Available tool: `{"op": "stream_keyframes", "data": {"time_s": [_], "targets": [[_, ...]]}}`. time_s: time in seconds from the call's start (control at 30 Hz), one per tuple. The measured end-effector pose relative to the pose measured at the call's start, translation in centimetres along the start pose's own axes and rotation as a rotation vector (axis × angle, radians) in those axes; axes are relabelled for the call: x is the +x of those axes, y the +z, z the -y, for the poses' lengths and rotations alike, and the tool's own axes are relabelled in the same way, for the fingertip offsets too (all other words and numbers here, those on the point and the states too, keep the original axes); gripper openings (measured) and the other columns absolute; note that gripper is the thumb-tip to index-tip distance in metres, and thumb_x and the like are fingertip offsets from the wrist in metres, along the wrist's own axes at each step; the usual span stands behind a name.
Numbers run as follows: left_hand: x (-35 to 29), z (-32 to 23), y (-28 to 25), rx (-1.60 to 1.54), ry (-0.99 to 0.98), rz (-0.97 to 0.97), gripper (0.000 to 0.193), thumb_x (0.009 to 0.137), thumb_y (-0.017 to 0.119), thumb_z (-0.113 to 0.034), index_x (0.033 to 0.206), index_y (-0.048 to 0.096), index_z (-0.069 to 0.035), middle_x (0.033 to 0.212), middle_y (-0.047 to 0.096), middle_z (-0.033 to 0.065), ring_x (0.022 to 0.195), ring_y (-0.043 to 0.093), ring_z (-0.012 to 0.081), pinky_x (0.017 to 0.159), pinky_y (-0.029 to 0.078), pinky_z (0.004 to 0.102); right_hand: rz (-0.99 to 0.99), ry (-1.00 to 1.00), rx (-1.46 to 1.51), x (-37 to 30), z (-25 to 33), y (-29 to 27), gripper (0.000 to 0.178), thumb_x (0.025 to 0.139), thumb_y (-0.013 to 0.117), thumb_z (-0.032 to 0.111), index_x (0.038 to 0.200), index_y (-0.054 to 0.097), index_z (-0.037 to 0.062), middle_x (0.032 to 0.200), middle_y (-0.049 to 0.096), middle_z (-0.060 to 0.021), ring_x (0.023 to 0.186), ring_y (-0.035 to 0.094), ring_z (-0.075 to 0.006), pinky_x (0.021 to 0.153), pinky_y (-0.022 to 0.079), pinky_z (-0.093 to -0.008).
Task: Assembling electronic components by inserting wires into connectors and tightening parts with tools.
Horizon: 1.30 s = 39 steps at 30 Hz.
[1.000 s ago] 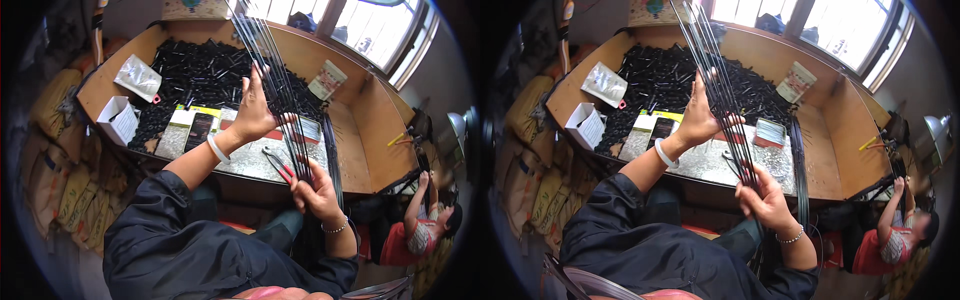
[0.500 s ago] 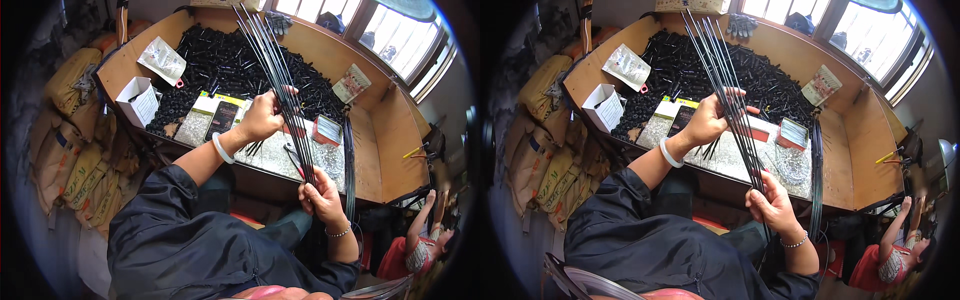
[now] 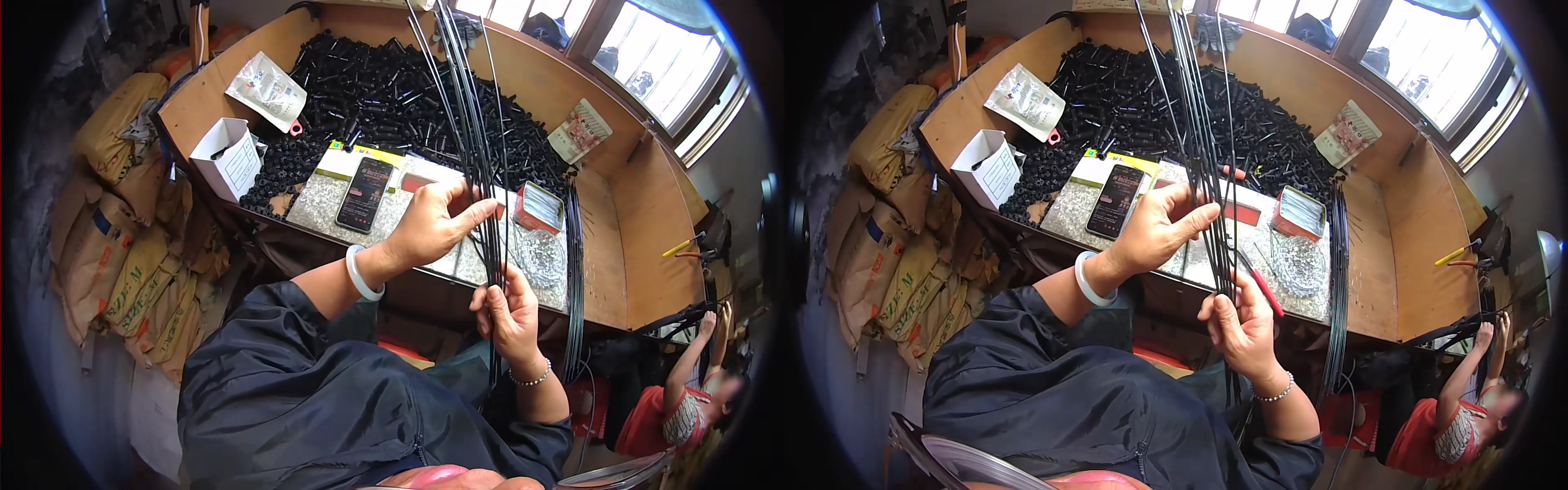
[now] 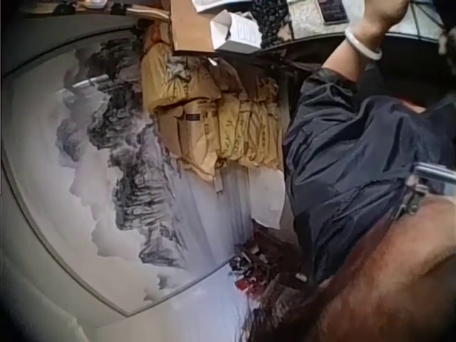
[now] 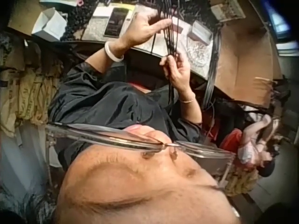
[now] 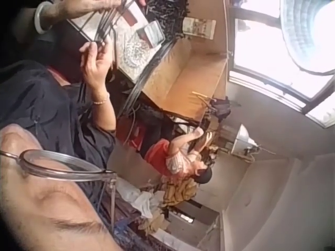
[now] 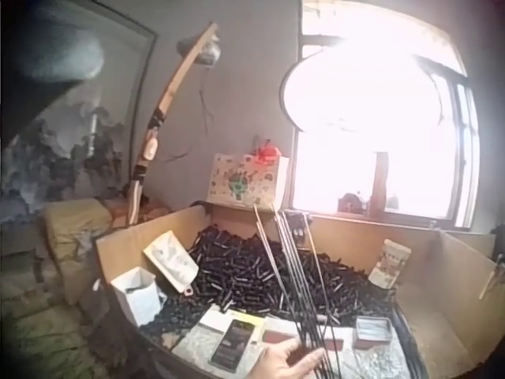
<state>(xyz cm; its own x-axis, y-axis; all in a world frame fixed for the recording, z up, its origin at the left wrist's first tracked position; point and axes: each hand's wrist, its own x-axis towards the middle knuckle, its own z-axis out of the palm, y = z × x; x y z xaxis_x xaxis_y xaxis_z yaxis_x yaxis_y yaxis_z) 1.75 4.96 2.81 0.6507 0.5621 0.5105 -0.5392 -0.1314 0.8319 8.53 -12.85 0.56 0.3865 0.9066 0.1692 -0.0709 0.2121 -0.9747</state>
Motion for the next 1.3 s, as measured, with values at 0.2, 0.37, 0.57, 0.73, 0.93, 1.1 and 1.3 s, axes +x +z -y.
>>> {"op": "stream_keyframes", "data": {"time_s": [0.2, 0.37, 0.57, 0.73, 0.93, 1.1, 1.3], "targets": [[-0.9, -0.9, -1.3, 0.010, -0.249, 0.123, 0.025, 0.093, 0.057, -0.025, 0.099, 0.064, -0.001, 0.079, 0.064, -0.0011, 0.063, 0.056, 0.0029, 0.057, 0.047, 0.0184, 0.011, 0.126, 0.009, 0.1, 0.8, 0.2, 0.022, 0.098, 0.045, 0.011, 0.119, 0.046, 0.0032, 0.072, 0.057, -0.0045, 0.047, 0.042, -0.0041, 0.044, 0.035, -0.0166], [-1.0, -0.8, -1.6, -0.002, -0.222, 0.094, 0.031, 0.090, 0.061, -0.032, 0.092, 0.066, -0.002, 0.067, 0.061, -0.0013, 0.056, 0.053, 0.0029, 0.050, 0.045, 0.0183, 0.008, 0.108, 0.011, 0.4, 0.1, 0.1, 0.016, 0.098, 0.046, 0.012, 0.112, 0.048, 0.0041, 0.070, 0.057, -0.0031, 0.046, 0.041, -0.0036, 0.044, 0.034, -0.0163], [-0.9, -0.4, -2.5, 0.026, -0.324, 0.100, 0.037, 0.090, 0.061, -0.038, 0.077, 0.062, -0.003, 0.058, 0.057, -0.0004, 0.048, 0.051, 0.0038, 0.043, 0.041, 0.0187, 0.005, 0.127, 0.001, 0.6, 0.7, 0.1, 0.015, 0.098, 0.045, 0.012, 0.109, 0.048, 0.0036, 0.071, 0.059, -0.0037, 0.046, 0.043, -0.0035, 0.043, 0.034, -0.0165], [-0.9, -0.6, -3.2, 0.048, -0.355, 0.134, 0.036, 0.089, 0.063, -0.034, 0.071, 0.063, -0.003, 0.057, 0.057, -0.0003, 0.048, 0.052, 0.0042, 0.044, 0.041, 0.0188, -0.013, 0.074, -0.155, 0.8, 1.0, 0.4, 0.014, 0.099, 0.044, 0.013, 0.104, 0.048, 0.0004, 0.077, 0.063, -0.0068, 0.053, 0.053, -0.0058, 0.048, 0.043, -0.0179], [-1.1, 0.4, -3.5, -0.116, -0.492, 0.255, 0.025, 0.088, 0.066, -0.024, 0.077, 0.062, -0.002, 0.059, 0.057, 0.0009, 0.048, 0.052, 0.0057, 0.045, 0.041, 0.0202, -0.174, -0.055, -0.285, 1.5, 1.5, -1.2, 0.013, 0.099, 0.043, 0.013, 0.099, 0.047, 0.0014, 0.079, 0.063, -0.0095, 0.058, 0.057, -0.0087, 0.051, 0.045, -0.0184], [-1.7, 0.8, -4.2, 0.071, -0.493, 0.178, 0.025, 0.088, 0.066, -0.026, 0.077, 0.061, -0.003, 0.058, 0.055, -0.0009, 0.047, 0.051, 0.0045, 0.043, 0.040, 0.0182, -0.261, -0.160, -0.189, 2.2, 4.4, -5.2, 0.013, 0.098, 0.047, 0.014, 0.104, 0.052, 0.0038, 0.060, 0.046, 0.0035, 0.042, 0.033, -0.0007, 0.038, 0.025, -0.0154], [-2.2, 2.2, -5.4, 0.437, -0.258, 0.053, 0.023, 0.085, 0.068, -0.018, 0.069, 0.060, -0.004, 0.055, 0.049, -0.0068, 0.050, 0.040, -0.0008, 0.044, 0.029, 0.0185, -0.292, -0.144, -0.148, 0.7, 7.8, -9.0, 0.030, 0.099, 0.046, 0.020, 0.120, 0.050, -0.0003, 0.055, 0.040, 0.0045, 0.036, 0.029, -0.0012, 0.032, 0.022, -0.0165]]}}
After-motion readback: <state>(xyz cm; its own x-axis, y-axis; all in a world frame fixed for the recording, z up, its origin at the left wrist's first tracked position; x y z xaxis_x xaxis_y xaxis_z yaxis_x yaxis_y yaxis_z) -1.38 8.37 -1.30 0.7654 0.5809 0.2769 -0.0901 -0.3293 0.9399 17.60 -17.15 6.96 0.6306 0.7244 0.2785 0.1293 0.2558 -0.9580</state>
